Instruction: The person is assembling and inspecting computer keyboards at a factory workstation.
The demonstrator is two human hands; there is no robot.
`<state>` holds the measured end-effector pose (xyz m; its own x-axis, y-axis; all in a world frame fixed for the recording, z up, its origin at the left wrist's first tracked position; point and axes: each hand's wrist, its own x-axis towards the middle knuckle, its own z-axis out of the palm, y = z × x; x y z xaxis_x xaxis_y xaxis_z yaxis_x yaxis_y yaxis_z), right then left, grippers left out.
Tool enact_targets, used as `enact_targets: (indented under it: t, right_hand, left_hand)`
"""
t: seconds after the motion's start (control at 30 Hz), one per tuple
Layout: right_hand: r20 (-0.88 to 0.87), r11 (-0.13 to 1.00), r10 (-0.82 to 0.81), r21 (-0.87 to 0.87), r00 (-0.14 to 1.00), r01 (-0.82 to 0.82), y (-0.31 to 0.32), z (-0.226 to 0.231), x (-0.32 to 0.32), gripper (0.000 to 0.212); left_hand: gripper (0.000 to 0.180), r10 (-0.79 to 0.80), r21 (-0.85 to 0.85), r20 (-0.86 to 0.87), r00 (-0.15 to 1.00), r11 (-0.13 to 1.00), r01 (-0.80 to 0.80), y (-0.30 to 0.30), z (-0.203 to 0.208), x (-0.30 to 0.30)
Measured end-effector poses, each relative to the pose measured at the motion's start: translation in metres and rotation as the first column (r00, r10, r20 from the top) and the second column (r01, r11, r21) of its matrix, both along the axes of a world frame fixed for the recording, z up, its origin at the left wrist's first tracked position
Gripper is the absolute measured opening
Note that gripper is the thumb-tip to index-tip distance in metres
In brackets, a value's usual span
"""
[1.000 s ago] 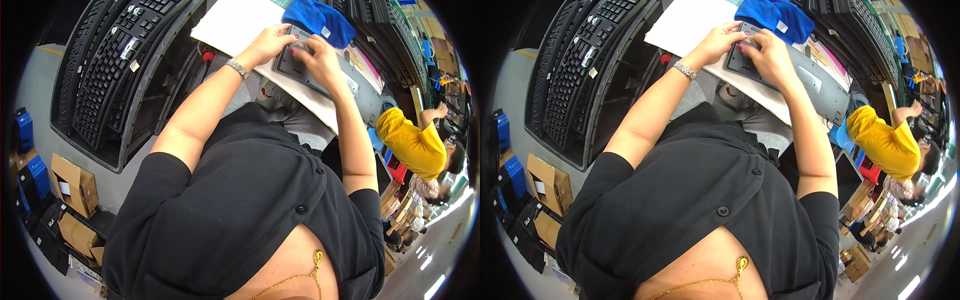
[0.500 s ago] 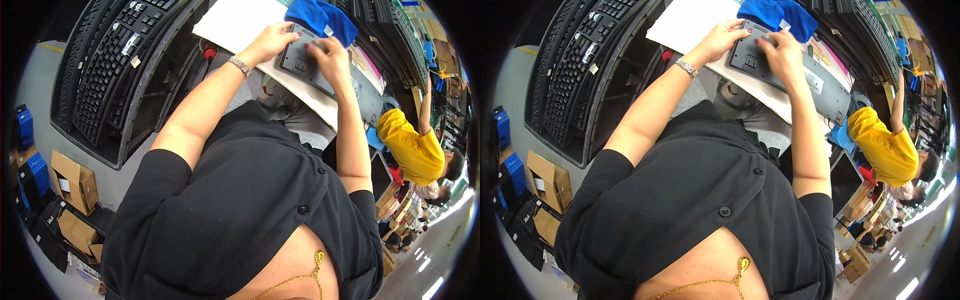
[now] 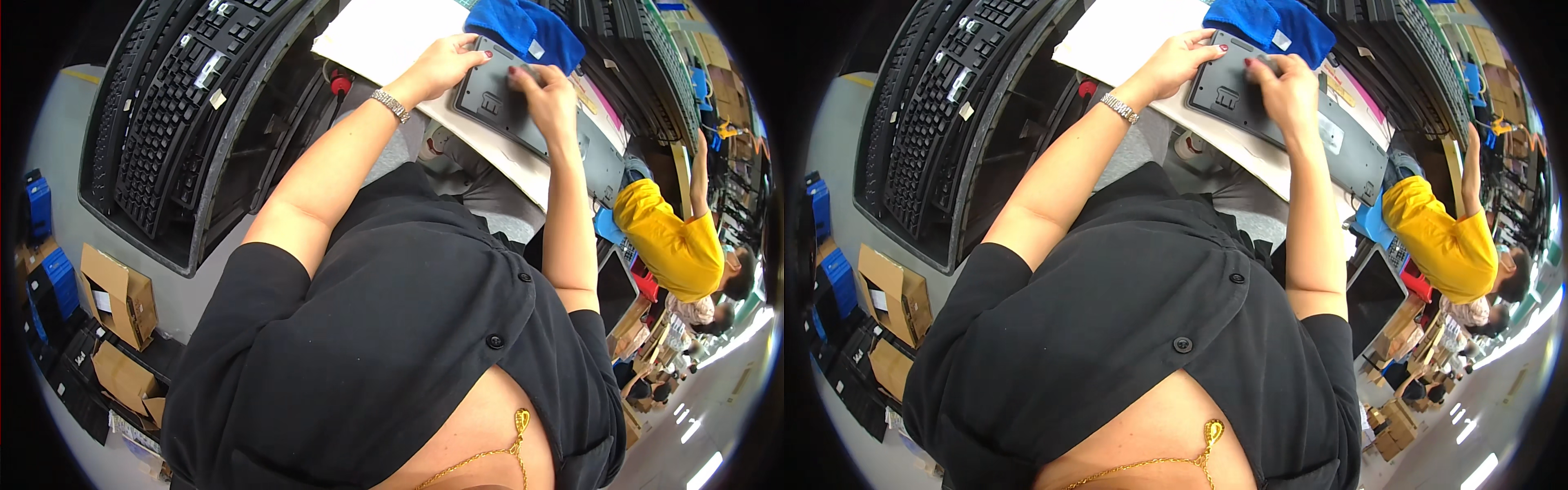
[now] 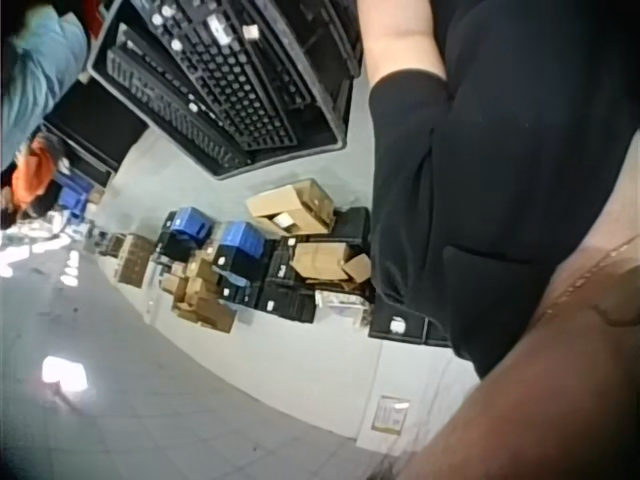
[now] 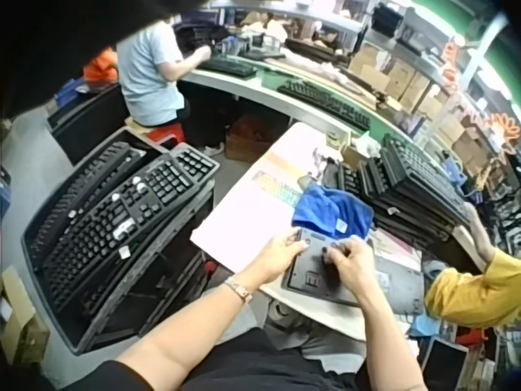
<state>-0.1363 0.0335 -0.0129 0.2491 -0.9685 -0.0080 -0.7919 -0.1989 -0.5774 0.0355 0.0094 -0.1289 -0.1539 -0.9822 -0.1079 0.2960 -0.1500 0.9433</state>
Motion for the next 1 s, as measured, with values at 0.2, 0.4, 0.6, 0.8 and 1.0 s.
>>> enact_targets:
  t: [0.2,0.4,0.6,0.8,1.0]
  right_hand:
    - [-0.017,0.996,-0.073,-0.052,0.997,0.072,-0.004,-0.002,-0.003,0.027]
    - [0.252,0.959,-0.237,0.213,0.938,0.185,-0.012,0.010,-0.039,0.028]
    - [0.637,0.952,-0.227,0.305,0.736,0.030,0.000,-0.004,-0.060,0.032]
    - [0.215,0.997,-0.074,0.017,0.974,0.072,0.015,0.008,-0.030,0.030]
    - [-0.117,0.979,0.115,-0.153,0.986,-0.133,0.011,0.009,-0.004,0.024]
  left_hand:
    - [0.061,-0.001,-0.011,0.008,1.000,1.000,0.001,0.000,0.006,0.001]
    - [0.061,0.005,-0.004,0.032,0.999,1.000,-0.005,0.005,0.012,0.001]
    - [0.063,-0.016,0.004,0.064,0.998,1.000,0.016,0.004,0.014,0.001]
    - [0.062,-0.019,0.022,0.018,1.000,1.000,0.019,0.003,0.009,0.002]
    - [0.061,0.000,-0.001,0.032,0.999,1.000,0.000,-0.001,0.003,0.000]
